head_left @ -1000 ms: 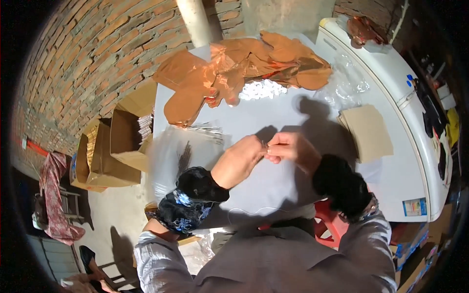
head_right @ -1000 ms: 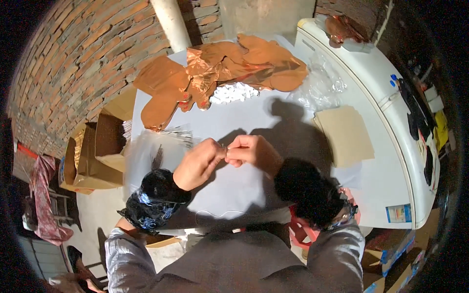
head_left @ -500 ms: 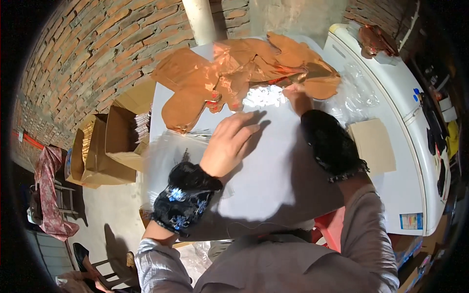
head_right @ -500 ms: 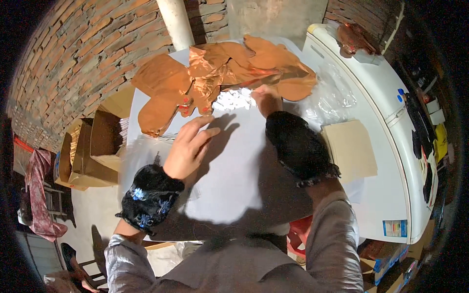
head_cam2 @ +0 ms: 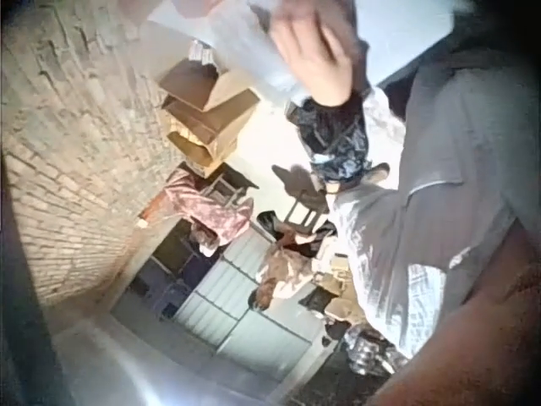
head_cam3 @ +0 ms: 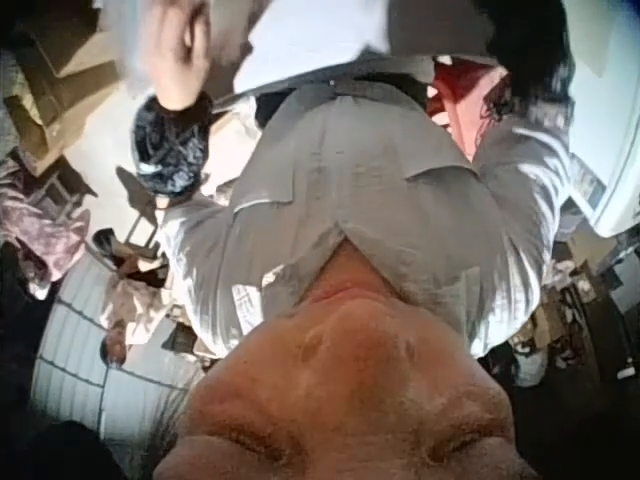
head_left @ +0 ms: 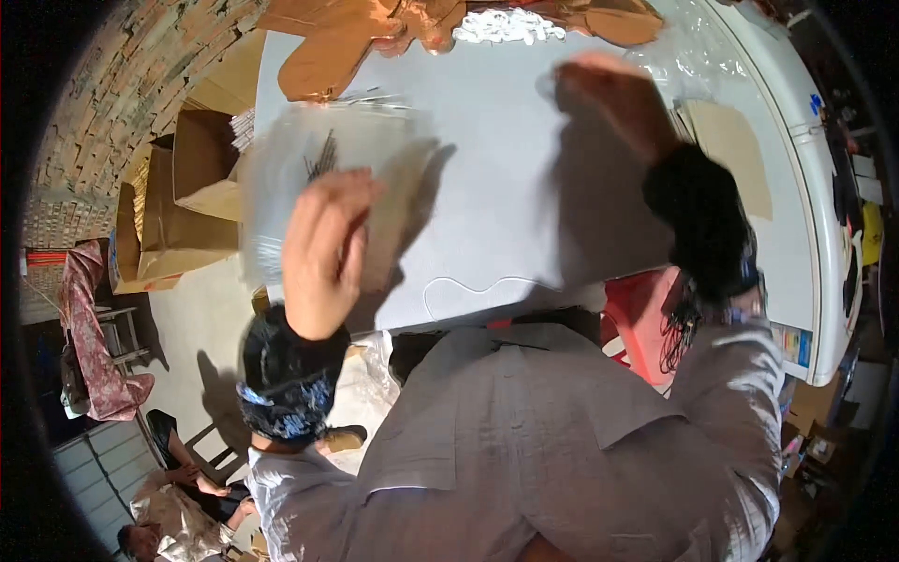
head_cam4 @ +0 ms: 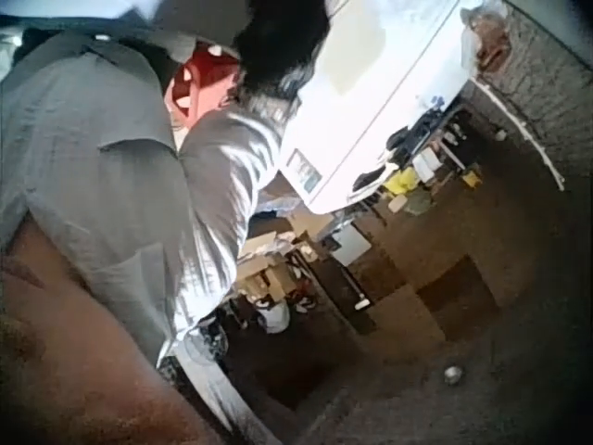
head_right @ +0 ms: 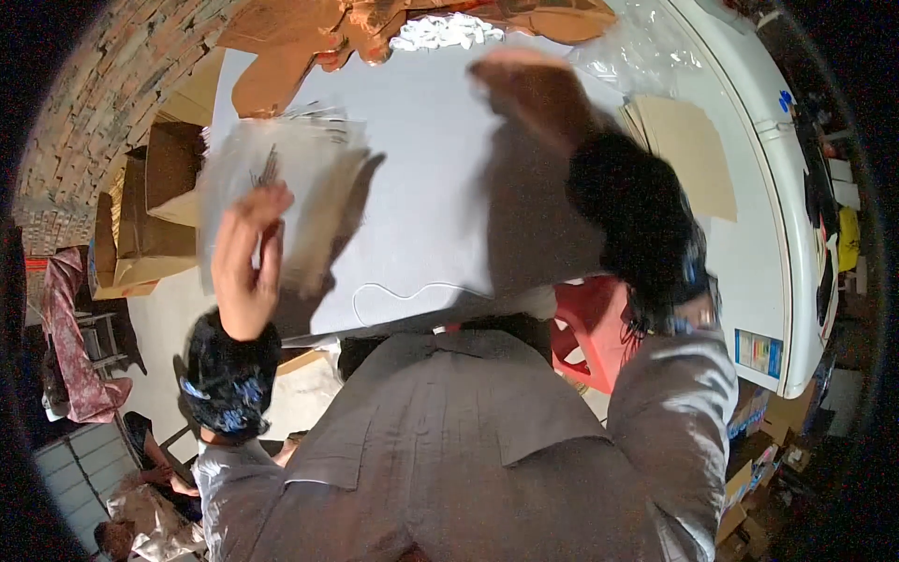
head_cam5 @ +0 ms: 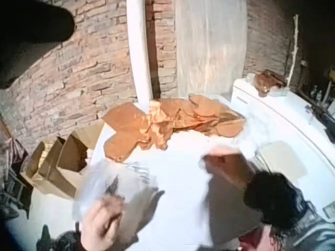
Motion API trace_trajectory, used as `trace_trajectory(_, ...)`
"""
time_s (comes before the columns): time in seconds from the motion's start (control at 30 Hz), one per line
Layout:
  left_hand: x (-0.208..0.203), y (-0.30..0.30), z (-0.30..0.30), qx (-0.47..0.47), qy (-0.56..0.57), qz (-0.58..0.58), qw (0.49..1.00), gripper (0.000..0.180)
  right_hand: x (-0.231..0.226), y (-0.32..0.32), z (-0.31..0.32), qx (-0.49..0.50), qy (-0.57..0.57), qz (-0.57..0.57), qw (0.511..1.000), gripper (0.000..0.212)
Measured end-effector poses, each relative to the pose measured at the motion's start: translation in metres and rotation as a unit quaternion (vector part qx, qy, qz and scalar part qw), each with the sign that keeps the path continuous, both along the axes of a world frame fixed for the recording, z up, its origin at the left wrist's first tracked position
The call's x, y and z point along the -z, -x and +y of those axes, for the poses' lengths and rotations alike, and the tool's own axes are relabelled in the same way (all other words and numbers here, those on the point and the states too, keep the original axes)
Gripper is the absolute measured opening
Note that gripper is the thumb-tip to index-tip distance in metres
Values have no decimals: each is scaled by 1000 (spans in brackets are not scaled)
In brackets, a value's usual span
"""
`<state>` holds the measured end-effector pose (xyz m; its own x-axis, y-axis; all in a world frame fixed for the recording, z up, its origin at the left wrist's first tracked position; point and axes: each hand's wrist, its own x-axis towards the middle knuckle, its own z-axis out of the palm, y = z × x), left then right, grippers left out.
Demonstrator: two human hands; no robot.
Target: The person strings small circular filters onto a wire by hand for assembly.
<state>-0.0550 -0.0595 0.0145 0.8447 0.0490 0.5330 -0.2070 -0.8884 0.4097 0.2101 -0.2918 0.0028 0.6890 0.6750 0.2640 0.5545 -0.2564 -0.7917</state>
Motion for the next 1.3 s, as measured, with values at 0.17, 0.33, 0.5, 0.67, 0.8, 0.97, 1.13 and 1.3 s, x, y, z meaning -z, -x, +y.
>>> trace_trajectory(0.17,45,45,-44,22,54,66,996,27,29,125,-61,-207,80,-242,945,15)
trace_trajectory(0.33,71,44,-84,22,0,105,994,23,80,176,-74,-107,78,-231,964,16)
trace_trajectory(0.5,66,41,-90,75,-7,92,993,13,51,181,-65,-149,90,-204,963,11)
trace_trajectory(0.67,13,10,-83,78,357,139,920,16,6,145,-40,-167,-133,63,975,7)
trace_trajectory(0.8,-42,-21,-72,128,316,175,924,24,-56,135,-8,-194,-150,139,960,2)
trace_trajectory(0.97,-72,-50,-70,137,324,87,932,23,-78,118,17,-220,-177,253,926,20)
trace_trajectory(1.13,-87,-65,-46,129,535,114,827,24,-75,129,28,-215,-148,469,844,37)
trace_trajectory(1.3,-90,-69,-4,104,550,124,819,26,-65,95,24,-141,-107,368,913,26)
